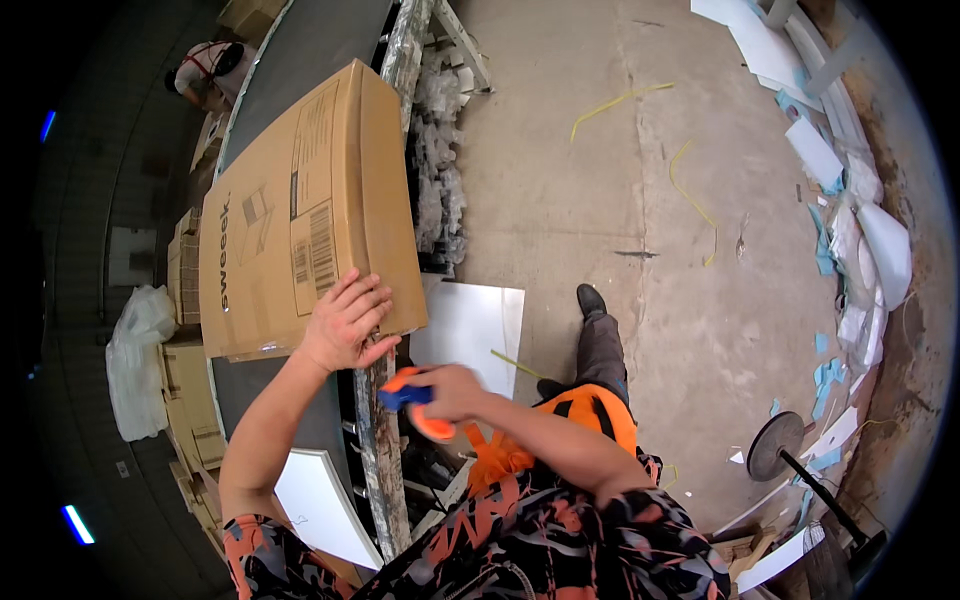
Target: The person prepares a furniture item for shipping by placing protective foam sheets inside a cardboard box, folding the box closed, and securing it with tape using a tape dispenser.
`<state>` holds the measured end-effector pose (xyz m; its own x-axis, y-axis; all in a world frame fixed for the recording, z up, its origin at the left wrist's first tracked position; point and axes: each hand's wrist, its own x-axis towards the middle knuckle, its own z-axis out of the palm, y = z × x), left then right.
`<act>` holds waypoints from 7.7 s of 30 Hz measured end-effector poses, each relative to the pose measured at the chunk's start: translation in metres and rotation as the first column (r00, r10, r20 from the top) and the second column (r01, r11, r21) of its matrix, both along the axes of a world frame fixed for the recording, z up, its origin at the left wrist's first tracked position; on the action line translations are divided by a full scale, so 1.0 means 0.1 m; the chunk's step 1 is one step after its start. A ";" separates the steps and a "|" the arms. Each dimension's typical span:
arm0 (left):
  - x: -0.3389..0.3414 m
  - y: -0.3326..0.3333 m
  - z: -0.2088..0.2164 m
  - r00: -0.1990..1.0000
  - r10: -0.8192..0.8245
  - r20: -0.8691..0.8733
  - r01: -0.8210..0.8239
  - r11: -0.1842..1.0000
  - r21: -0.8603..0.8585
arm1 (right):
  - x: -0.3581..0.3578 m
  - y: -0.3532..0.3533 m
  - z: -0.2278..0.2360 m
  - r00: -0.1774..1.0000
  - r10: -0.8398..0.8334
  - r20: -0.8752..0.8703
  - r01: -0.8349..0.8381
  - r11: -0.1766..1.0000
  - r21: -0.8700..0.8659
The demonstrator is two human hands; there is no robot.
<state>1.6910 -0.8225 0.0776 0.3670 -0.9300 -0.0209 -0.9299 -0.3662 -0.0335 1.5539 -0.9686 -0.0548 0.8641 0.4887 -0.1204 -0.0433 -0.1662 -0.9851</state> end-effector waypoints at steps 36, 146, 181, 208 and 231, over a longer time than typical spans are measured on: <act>2.48 -1.24 -0.38 0.888 0.118 0.445 -0.441 0.499 0.747 | 2.00 -2.48 0.41 0.877 -0.413 0.246 0.478 0.804 -0.354; 3.74 3.53 -0.18 -0.292 0.929 -0.229 -0.921 -0.338 -0.195 | 5.81 -0.08 0.99 0.622 -0.771 -0.138 0.780 0.596 0.189; 2.00 -1.00 -1.38 -0.569 0.414 -0.711 0.417 -0.600 -0.683 | 6.55 -1.33 0.93 -0.015 0.671 0.742 -0.192 0.726 -0.660; 3.07 -1.23 -0.33 0.016 1.000 0.014 -0.961 0.020 -0.275 | 6.85 -1.86 0.95 0.653 0.112 -0.749 0.121 0.961 0.250; 4.00 -1.57 -0.08 0.183 0.976 -0.117 -0.983 0.184 -0.001 | 7.36 0.09 2.24 0.241 0.911 0.336 -0.048 0.357 -0.933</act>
<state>2.0915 -0.9800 0.0700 0.9808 0.1845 -0.0627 0.1891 -0.9790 0.0763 2.2902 -0.9599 0.1691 0.3016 0.9360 -0.1813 0.9525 -0.3044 0.0129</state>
